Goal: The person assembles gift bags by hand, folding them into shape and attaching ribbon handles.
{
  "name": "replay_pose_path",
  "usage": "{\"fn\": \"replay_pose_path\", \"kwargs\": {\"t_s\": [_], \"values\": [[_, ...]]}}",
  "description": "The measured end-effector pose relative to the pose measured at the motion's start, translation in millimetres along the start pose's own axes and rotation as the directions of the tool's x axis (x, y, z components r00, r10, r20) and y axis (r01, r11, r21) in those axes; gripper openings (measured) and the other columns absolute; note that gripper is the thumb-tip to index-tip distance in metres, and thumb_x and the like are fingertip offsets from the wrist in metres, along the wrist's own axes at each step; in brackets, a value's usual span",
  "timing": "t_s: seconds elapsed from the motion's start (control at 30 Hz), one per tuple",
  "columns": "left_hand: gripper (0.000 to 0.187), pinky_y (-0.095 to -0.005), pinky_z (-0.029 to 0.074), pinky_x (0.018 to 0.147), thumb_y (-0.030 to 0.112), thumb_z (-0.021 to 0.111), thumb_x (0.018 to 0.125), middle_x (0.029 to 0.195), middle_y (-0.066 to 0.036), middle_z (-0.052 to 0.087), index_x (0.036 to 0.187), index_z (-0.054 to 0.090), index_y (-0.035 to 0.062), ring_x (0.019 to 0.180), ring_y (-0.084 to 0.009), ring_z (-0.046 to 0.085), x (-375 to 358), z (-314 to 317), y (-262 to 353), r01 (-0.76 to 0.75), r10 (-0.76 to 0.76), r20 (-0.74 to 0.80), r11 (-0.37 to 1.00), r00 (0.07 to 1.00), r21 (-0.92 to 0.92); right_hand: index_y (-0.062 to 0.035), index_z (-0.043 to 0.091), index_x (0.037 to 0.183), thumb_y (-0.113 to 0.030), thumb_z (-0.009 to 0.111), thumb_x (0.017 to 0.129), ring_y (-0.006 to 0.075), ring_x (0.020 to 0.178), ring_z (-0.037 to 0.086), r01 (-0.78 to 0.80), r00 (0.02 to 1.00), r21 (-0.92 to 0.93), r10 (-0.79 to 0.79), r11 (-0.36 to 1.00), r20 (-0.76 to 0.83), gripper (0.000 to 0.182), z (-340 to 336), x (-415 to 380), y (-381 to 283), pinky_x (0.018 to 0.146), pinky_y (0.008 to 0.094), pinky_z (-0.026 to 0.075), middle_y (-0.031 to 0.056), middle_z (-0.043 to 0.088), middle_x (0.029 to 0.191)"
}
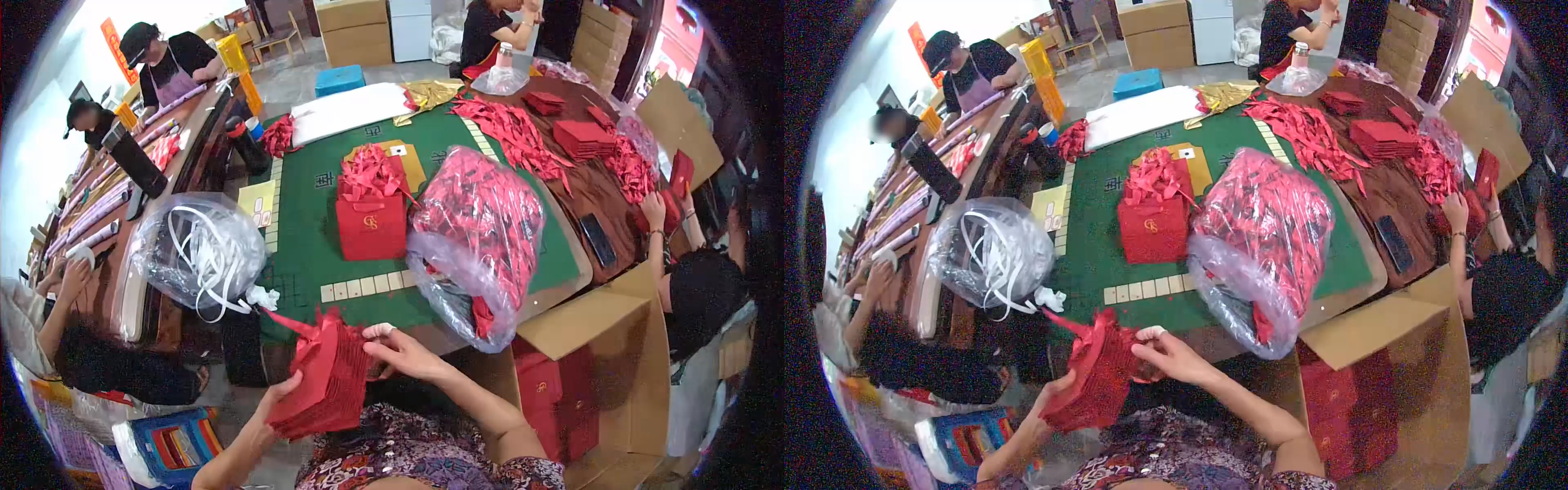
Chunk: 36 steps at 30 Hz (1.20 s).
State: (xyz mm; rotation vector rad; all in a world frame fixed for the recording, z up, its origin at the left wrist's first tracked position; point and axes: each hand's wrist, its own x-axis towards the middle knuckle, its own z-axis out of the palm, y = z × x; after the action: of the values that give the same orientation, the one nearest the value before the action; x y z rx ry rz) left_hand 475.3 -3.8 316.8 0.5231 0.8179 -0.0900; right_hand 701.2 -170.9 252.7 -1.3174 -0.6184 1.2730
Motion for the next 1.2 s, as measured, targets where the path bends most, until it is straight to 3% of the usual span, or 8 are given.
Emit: {"fn": "replay_pose_path", "kwargs": {"t_s": [0.03,0.17,0.33,0.43,0.57,0.77,1.0,1.2], "values": [[0.056,-0.0472,0.045,0.107,0.037,0.064,0.094,0.131,-0.016,0.061,0.135,0.052,0.0002,0.117,-0.0312,0.061,-1.0,1.8,5.7,0.001,-0.001,0.002,1.000,1.000,-0.006,-0.0088,0.052,0.127,-0.036,0.056,0.102,0.0128,0.090,0.063,0.132,0.990,-0.095,-0.136,0.987,-0.032,0.038,-7.5,1.2,4.9,0.072,0.0306,0.055,0.0031,0.061,0.110],[0.069,-0.0456,0.040,0.112,0.038,0.069,0.088,0.134,-0.018,0.059,0.140,0.047,-0.0004,0.121,-0.0311,0.058,-12.1,35.0,46.9,-0.086,0.095,-0.094,0.992,0.991,0.092,-0.0063,0.060,0.118,-0.027,0.060,0.100,0.0097,0.086,0.061,0.108,0.954,-0.235,-0.167,0.966,-0.249,0.027,-38.5,-0.6,35.1,0.073,0.0262,0.052,-0.0009,0.064,0.097],[0.054,-0.0413,0.054,0.096,0.034,0.067,0.092,0.123,-0.015,0.065,0.132,0.054,0.0004,0.107,-0.0254,0.067,5.4,102.3,129.9,-0.321,0.360,-0.078,0.896,0.930,0.306,-0.0053,0.067,0.105,-0.009,0.069,0.089,0.0211,0.073,0.063,0.166,0.684,-0.727,-0.609,0.666,-0.402,0.017,-50.6,-10.2,37.5,0.063,0.0319,0.050,0.0109,0.065,0.087],[0.050,-0.0422,0.055,0.095,0.028,0.069,0.092,0.122,-0.018,0.066,0.130,0.055,-0.0004,0.109,-0.0275,0.067,51.8,141.1,182.5,-0.464,0.475,0.019,0.848,0.880,0.255,-0.0070,0.067,0.099,-0.008,0.069,0.087,0.0337,0.081,0.063,0.163,0.639,-0.742,-0.643,0.650,-0.422,0.013,-60.2,-7.0,49.6,0.069,0.0401,0.051,0.0127,0.064,0.087],[0.045,-0.0437,0.053,0.099,0.024,0.069,0.092,0.124,-0.019,0.065,0.127,0.056,-0.0016,0.110,-0.0285,0.067,147.5,187.2,268.9,-0.504,0.451,0.246,0.832,0.858,0.230,-0.0089,0.069,0.101,-0.007,0.071,0.082,0.0298,0.081,0.062,0.164,0.620,-0.786,-0.681,0.597,-0.388,0.019,-66.6,-0.4,64.0,0.068,0.0396,0.051,0.0105,0.063,0.086],[0.042,-0.0486,0.049,0.104,0.024,0.069,0.092,0.126,-0.016,0.065,0.127,0.057,0.0032,0.115,-0.0307,0.064,310.2,266.4,342.9,-0.546,0.472,0.290,0.787,0.833,0.286,-0.0067,0.071,0.094,-0.007,0.076,0.080,0.0284,0.075,0.064,0.187,0.601,-0.790,-0.704,0.584,-0.379,0.016,-66.7,-1.9,58.7,0.064,0.0372,0.052,0.0094,0.066,0.085],[0.036,-0.0545,0.053,0.097,0.024,0.068,0.093,0.120,-0.014,0.068,0.122,0.060,0.0050,0.106,-0.0305,0.068,467.0,300.6,344.1,-0.492,0.471,0.143,0.848,0.870,0.197,-0.0102,0.071,0.100,-0.005,0.077,0.077,0.0273,0.074,0.064,0.216,0.624,-0.766,-0.689,0.605,-0.368,0.024,-68.8,-1.8,59.3,0.063,0.0360,0.052,0.0079,0.067,0.085],[0.036,-0.0518,0.058,0.091,0.021,0.066,0.095,0.114,-0.016,0.069,0.123,0.057,-0.0002,0.101,-0.0299,0.070,531.8,310.6,333.3,-0.455,0.407,0.254,0.873,0.877,0.173,-0.0107,0.071,0.099,-0.004,0.078,0.076,0.0257,0.073,0.064,0.199,0.621,-0.768,-0.685,0.609,-0.382,0.025,-66.5,0.6,61.9,0.063,0.0346,0.051,0.0061,0.066,0.086]]}}
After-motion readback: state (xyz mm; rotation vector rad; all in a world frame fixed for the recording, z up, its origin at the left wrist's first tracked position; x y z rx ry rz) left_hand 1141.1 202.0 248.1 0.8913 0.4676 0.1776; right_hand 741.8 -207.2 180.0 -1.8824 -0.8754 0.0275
